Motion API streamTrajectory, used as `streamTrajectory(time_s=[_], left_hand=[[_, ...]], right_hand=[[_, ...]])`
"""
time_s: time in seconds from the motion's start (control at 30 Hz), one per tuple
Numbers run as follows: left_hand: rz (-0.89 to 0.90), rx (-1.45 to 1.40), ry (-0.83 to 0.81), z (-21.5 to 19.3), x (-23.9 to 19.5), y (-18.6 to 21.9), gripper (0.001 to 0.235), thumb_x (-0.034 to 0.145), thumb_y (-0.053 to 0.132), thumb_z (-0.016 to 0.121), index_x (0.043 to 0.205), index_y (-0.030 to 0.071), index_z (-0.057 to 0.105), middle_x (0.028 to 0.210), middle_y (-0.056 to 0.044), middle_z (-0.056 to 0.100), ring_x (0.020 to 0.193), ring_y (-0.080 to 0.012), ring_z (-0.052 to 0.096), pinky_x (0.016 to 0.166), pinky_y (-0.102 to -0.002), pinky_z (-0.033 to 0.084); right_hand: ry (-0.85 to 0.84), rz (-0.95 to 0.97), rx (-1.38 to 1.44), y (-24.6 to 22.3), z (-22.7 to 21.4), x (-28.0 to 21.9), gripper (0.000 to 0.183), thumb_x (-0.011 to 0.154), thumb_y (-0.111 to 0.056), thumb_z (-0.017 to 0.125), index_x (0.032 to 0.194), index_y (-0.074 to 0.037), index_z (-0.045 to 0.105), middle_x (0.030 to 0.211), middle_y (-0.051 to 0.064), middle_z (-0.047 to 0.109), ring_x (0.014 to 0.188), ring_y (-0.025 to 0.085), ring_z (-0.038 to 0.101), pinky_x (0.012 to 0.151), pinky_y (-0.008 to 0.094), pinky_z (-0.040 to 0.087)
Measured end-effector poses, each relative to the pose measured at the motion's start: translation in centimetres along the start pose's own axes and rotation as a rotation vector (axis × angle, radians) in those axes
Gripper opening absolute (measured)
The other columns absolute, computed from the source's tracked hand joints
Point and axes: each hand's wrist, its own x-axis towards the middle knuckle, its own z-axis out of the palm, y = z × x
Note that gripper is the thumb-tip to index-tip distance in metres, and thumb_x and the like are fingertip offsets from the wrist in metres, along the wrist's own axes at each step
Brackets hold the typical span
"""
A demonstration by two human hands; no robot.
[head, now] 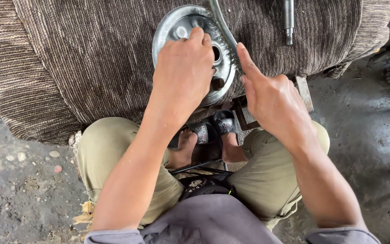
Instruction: Using a wire brush to polish and clean the surface of a circular metal motorcycle component.
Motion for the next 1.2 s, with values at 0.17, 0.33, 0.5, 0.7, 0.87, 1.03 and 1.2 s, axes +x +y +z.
streamTrajectory(time_s=[0.17,0.33,0.5,0.7,0.87,1.03,1.2], left_hand=[[-0.006,-0.013,-0.032,-0.7,0.1,0.0,0.051,0.083,0.052,0.082,0.107,0.009,0.074,0.105,-0.005,0.065,0.073,-0.0205,0.069,0.071,-0.037,0.053],[-0.020,-0.076,-0.075,-1.0,0.2,-0.1,0.059,0.084,0.051,0.083,0.115,0.002,0.073,0.108,-0.007,0.069,0.071,-0.0206,0.070,0.072,-0.036,0.054],[-0.006,-0.041,-0.038,-0.5,0.2,0.0,0.050,0.082,0.052,0.084,0.102,0.007,0.074,0.102,-0.006,0.066,0.064,-0.0203,0.067,0.068,-0.036,0.051],[-0.016,-0.071,-0.043,-0.8,0.2,0.0,0.053,0.082,0.044,0.084,0.114,0.003,0.073,0.104,-0.006,0.066,0.072,-0.0242,0.070,0.074,-0.039,0.053],[-0.019,-0.066,-0.052,-0.9,0.2,0.0,0.055,0.083,0.051,0.083,0.111,0.005,0.073,0.107,-0.006,0.067,0.074,-0.0217,0.070,0.074,-0.037,0.053],[-0.021,-0.042,-0.035,-0.7,0.1,0.0,0.051,0.083,0.052,0.083,0.106,0.007,0.074,0.102,-0.005,0.066,0.066,-0.0207,0.068,0.069,-0.036,0.051],[-0.019,-0.051,-0.048,-0.9,0.2,0.0,0.051,0.085,0.048,0.082,0.110,0.005,0.072,0.103,-0.005,0.066,0.069,-0.0200,0.069,0.071,-0.036,0.052]], right_hand=[[-0.025,0.031,-0.115,1.1,-1.1,-0.3,0.058,0.107,-0.012,0.049,0.163,-0.007,0.035,0.036,0.006,0.041,0.026,0.018,0.030,0.029,0.040,0.030],[-0.051,0.059,-0.048,2.1,-0.6,-2.8,0.060,0.105,-0.009,0.050,0.162,-0.002,0.034,0.036,0.003,0.037,0.027,0.014,0.027,0.030,0.037,0.027],[-0.058,-0.006,-0.104,3.3,-0.7,-1.7,0.056,0.106,-0.006,0.048,0.161,0.002,0.039,0.037,0.003,0.043,0.027,0.014,0.033,0.033,0.036,0.040],[-0.065,-0.004,-0.122,2.2,-1.9,1.5,0.059,0.107,-0.011,0.052,0.165,-0.010,0.039,0.042,0.013,0.053,0.030,0.028,0.045,0.042,0.048,0.043],[-0.063,-0.001,-0.151,2.9,-1.2,-0.9,0.061,0.105,-0.007,0.054,0.164,-0.006,0.038,0.038,0.007,0.045,0.027,0.020,0.036,0.038,0.043,0.043],[-0.076,0.017,-0.178,3.7,-0.5,-1.7,0.060,0.106,-0.010,0.053,0.163,-0.004,0.037,0.037,0.005,0.045,0.026,0.019,0.035,0.032,0.042,0.041],[-0.057,-0.052,-0.062,1.2,-1.4,0.9,0.055,0.106,-0.002,0.048,0.160,0.005,0.036,0.036,0.001,0.043,0.024,0.011,0.030,0.022,0.031,0.028]])
